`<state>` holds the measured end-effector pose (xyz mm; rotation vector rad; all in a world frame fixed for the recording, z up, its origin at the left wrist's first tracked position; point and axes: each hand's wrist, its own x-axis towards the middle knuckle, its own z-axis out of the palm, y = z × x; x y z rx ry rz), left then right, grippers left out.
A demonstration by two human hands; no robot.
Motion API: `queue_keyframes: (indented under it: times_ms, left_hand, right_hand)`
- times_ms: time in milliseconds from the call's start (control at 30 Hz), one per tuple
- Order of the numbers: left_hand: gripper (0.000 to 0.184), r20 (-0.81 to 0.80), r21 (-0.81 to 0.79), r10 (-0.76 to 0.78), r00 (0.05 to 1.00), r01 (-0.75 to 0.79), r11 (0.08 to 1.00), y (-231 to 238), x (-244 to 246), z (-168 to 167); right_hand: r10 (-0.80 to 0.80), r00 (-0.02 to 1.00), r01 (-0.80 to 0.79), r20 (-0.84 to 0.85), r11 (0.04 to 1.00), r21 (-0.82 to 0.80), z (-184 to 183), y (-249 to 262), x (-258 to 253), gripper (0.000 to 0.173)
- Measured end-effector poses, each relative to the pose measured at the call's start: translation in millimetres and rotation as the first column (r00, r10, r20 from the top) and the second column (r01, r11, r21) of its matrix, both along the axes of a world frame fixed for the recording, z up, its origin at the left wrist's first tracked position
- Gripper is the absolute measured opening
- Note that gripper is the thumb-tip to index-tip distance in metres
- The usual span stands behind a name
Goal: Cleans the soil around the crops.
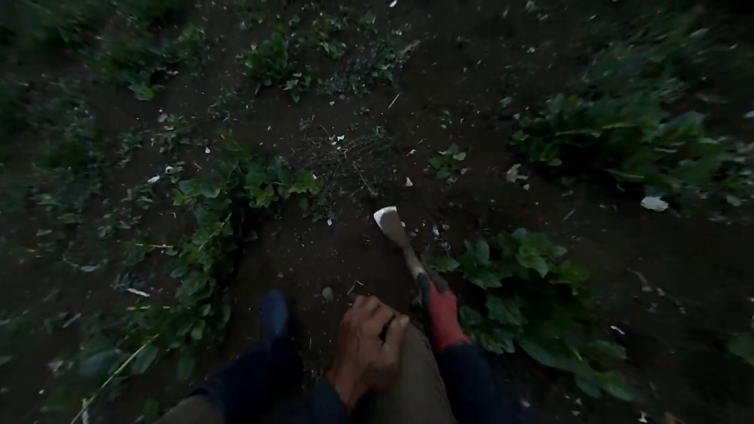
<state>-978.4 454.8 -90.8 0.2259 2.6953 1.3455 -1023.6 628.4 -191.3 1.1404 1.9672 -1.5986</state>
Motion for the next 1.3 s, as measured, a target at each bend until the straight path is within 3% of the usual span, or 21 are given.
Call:
queue_keyframes:
  times_ms: [200,300,433,500,567,667,700,767,867,933,967,1067,1200,1300]
  left_hand:
    - [0.058,0.197,0.126,0.080,0.977,-0.106,0.986,-19.2,-16.9,-17.6]
    - [0.060,0.264,0.193,0.110,0.958,-0.164,0.967,-25.6,-12.7,-15.9]
    - [0.061,0.142,0.248,-0.012,0.990,-0.024,0.969,-20.4,-13.6,-14.5]
    - [0.061,-0.077,0.232,-0.117,0.990,0.132,0.964,-27.6,-9.4,-13.0]
    - [0.067,-0.178,0.155,-0.350,0.920,0.377,0.913,-53.2,-7.3,-8.0]
    - [0.071,-0.196,0.027,-0.726,0.659,0.743,0.668,-99.9,-14.5,-12.9]
    - [0.074,-0.213,0.004,-0.781,0.587,0.800,0.600,-110.9,-18.0,-18.6]
    - [0.071,-0.200,0.018,-0.827,0.525,0.846,0.533,-125.9,-22.2,-32.2]
    - [0.054,0.017,-0.030,-0.799,0.601,0.799,0.601,-144.1,-29.3,-54.5]
    - [0.054,0.287,-0.109,-0.689,0.665,0.738,0.666,-162.4,-45.7,-64.9]
    - [0.054,0.335,-0.154,-0.620,0.709,0.691,0.707,-171.0,-50.7,-71.5]
    - [0.047,0.428,-0.281,-0.443,0.787,0.582,0.763,-183.0,-69.4,-91.7]
    - [0.039,0.443,-0.363,-0.352,0.824,0.524,0.771,-151.3,-132.5,-147.8]
    - [0.056,0.416,-0.472,-0.267,0.869,0.458,0.753,-133.7,-191.1,-188.0]
  right_hand:
    - [0.016,0.999,-0.018,0.050,0.998,0.052,-64.9,-55.5,-124.7,0.043]
    - [0.007,0.999,-0.010,0.053,0.998,0.063,-98.5,-55.4,-122.6,0.045]
    - [0.030,0.999,-0.024,0.034,0.987,-0.158,-103.4,-34.9,-121.7,0.050]
    - [0.017,1.000,-0.017,0.007,0.997,-0.082,-92.6,-24.1,-100.7,0.048]
    - [0.071,0.997,-0.071,-0.002,0.996,0.047,-59.7,-15.0,-37.6,0.047]
    - [0.038,0.998,-0.041,0.040,0.996,0.083,-16.6,-14.2,83.7,0.045]
    - [0.025,0.997,-0.029,0.071,0.998,0.056,-12.1,-16.9,107.4,0.045]
    - [0.040,0.995,-0.041,0.096,0.999,0.011,-30.7,-29.4,106.5,0.044]
    - [0.154,0.986,-0.158,0.057,0.985,0.071,-56.0,-53.7,50.5,0.044]
    - [0.229,0.973,-0.229,0.017,0.962,0.145,-40.3,-58.9,41.2,0.045]
    - [0.251,0.968,-0.248,0.002,0.955,0.161,-28.6,-58.2,49.8,0.046]
    - [0.276,0.960,-0.279,0.042,0.958,0.072,-9.7,-67.9,56.4,0.045]
    - [0.224,0.970,-0.223,0.094,0.975,-0.018,-60.7,-134.9,-29.6,0.040]
    - [0.188,0.979,-0.185,0.083,0.982,-0.043,-60.2,-141.1,-24.6,0.041]
